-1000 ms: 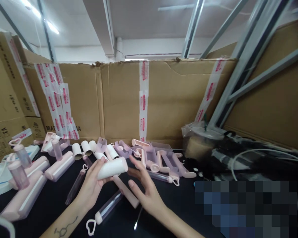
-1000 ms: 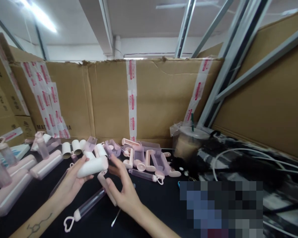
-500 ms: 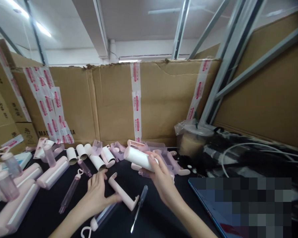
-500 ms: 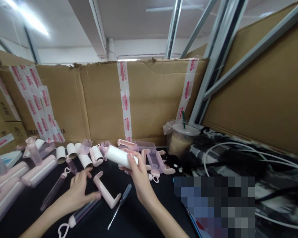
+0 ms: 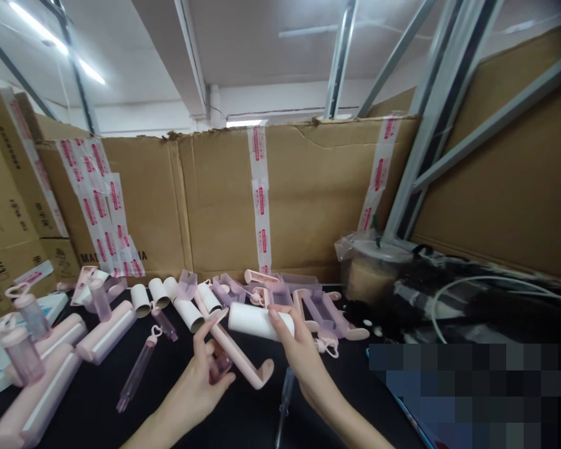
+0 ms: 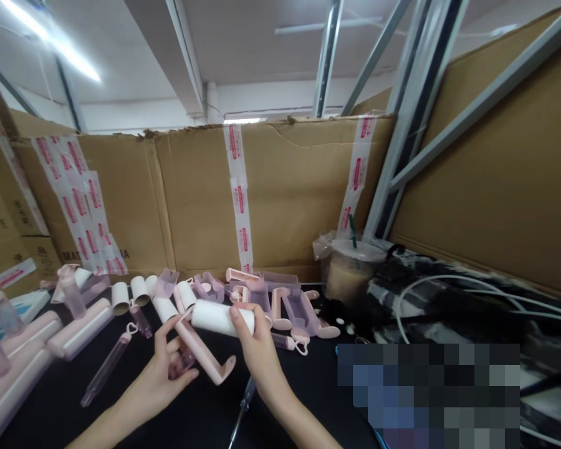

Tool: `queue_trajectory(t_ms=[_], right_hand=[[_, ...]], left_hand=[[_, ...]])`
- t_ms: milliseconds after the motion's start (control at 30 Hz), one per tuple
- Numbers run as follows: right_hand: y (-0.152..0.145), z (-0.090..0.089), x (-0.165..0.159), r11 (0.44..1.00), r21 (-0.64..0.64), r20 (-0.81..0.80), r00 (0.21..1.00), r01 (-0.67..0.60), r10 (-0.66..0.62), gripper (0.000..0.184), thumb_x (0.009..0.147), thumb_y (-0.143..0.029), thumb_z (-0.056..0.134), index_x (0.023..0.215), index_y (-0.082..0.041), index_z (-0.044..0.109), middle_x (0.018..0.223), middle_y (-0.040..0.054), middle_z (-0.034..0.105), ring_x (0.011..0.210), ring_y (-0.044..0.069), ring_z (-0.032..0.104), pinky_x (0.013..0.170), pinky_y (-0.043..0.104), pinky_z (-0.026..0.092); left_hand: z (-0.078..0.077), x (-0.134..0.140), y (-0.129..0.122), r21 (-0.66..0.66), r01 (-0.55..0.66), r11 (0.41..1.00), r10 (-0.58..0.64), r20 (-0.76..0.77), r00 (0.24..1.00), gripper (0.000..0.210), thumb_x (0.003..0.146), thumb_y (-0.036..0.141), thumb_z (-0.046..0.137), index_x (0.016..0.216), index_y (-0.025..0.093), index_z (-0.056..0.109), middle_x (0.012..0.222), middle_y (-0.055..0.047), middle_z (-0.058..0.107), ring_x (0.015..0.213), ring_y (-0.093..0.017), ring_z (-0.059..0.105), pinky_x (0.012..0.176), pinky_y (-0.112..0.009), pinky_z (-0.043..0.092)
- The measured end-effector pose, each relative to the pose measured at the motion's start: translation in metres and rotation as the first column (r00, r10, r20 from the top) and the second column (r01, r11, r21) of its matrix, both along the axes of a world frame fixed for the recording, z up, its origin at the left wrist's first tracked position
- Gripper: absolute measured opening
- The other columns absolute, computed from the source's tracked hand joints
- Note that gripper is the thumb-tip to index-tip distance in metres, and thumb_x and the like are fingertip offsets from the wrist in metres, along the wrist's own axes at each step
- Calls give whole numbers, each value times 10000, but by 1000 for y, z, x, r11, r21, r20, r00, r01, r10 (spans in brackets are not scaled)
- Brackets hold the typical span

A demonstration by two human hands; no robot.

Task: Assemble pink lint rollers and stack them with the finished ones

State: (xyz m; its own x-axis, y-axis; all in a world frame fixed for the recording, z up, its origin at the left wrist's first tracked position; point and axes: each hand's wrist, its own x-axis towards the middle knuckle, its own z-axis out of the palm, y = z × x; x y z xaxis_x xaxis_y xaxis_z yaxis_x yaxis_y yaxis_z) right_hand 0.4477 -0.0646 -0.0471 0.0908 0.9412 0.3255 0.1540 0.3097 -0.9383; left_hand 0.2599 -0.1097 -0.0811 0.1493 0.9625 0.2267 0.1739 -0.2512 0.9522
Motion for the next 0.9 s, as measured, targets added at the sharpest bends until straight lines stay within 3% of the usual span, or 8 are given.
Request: queue_trajectory(t_ms=[100, 167, 333, 433, 567, 667, 767, 900], right_hand=[[-2, -11, -8, 999, -31, -34, 999, 5, -6, 445, 808, -632, 418, 907, -223, 563, 837, 30, 618, 830, 223, 568, 737, 313, 468], [-4, -17, -11, 998, -49, -42, 998, -44, 42, 432, 818, -622, 411, 931, -231, 557, 883, 33, 626, 844, 225, 574, 753, 312, 469], [-8, -22, -13, 991, -85, -67, 993, -100, 94, 381, 847, -574, 405, 947, -238, 554, 982, 33, 615, 928, 223, 573, 829, 295, 452], [-7, -20, -11, 988, -85, -29, 992, -125, 123, 366, 850, -574, 393, 915, -244, 538, 887, 23, 608, 835, 216, 585, 765, 289, 470], [-6, -18, -10, 964, -122, -80, 970, -236, 228, 360, 860, -565, 375, 935, -241, 512, 739, 3, 572, 655, 190, 573, 616, 275, 475], [-7, -15, -11, 940, -124, -146, 943, -319, 300, 322, 874, -535, 385, 950, -241, 493, 711, -18, 545, 602, 160, 544, 591, 260, 456], [-11, -6, -11, 924, -119, -197, 920, -364, 337, 292, 838, -504, 491, 973, -246, 480, 748, -31, 534, 630, 144, 542, 644, 256, 454], [-14, 0, -11, 903, -135, -198, 904, -408, 379, 366, 816, -486, 543, 1074, -240, 463, 802, -20, 530, 660, 143, 547, 651, 260, 450]], left_hand=[[-3, 10, -6, -31, -18, 999, 22, 121, 992, 922, 695, 180, 668, 1363, 275, 39, 1166, -100, 569, 598, -85, 527, 641, -243, 445], [-8, 14, -7, -30, -14, 999, 19, 165, 986, 973, 687, 198, 686, 1369, 277, -4, 1210, -123, 550, 663, -111, 566, 654, -250, 454], [-18, 15, -8, 99, -17, 995, -1, 177, 984, 823, 800, 286, 582, 1356, 213, -19, 1340, -187, 437, 1002, -206, 590, 928, -355, 426], [-18, 14, -9, 152, 45, 987, -71, 175, 982, 733, 847, 285, 517, 1335, 202, -23, 1362, -199, 411, 1136, -214, 537, 1023, -385, 363], [-11, 14, -11, 113, 114, 987, -138, 231, 963, 760, 831, 256, 549, 1335, 221, -17, 1408, -199, 352, 1237, -216, 455, 1059, -380, 327], [-7, 15, -9, 33, 32, 999, -41, 327, 944, 858, 780, 264, 624, 1343, 266, -23, 1369, -175, 413, 1146, -218, 535, 908, -322, 467], [-8, 15, -6, -33, 15, 999, -3, 357, 934, 923, 736, 265, 678, 1342, 299, -17, 1260, -155, 517, 772, -159, 645, 535, -212, 491], [-12, 13, -3, -57, -20, 998, 37, 312, 949, 892, 717, 218, 688, 1314, 291, 29, 1108, -106, 585, 569, -97, 590, 510, -230, 484]])
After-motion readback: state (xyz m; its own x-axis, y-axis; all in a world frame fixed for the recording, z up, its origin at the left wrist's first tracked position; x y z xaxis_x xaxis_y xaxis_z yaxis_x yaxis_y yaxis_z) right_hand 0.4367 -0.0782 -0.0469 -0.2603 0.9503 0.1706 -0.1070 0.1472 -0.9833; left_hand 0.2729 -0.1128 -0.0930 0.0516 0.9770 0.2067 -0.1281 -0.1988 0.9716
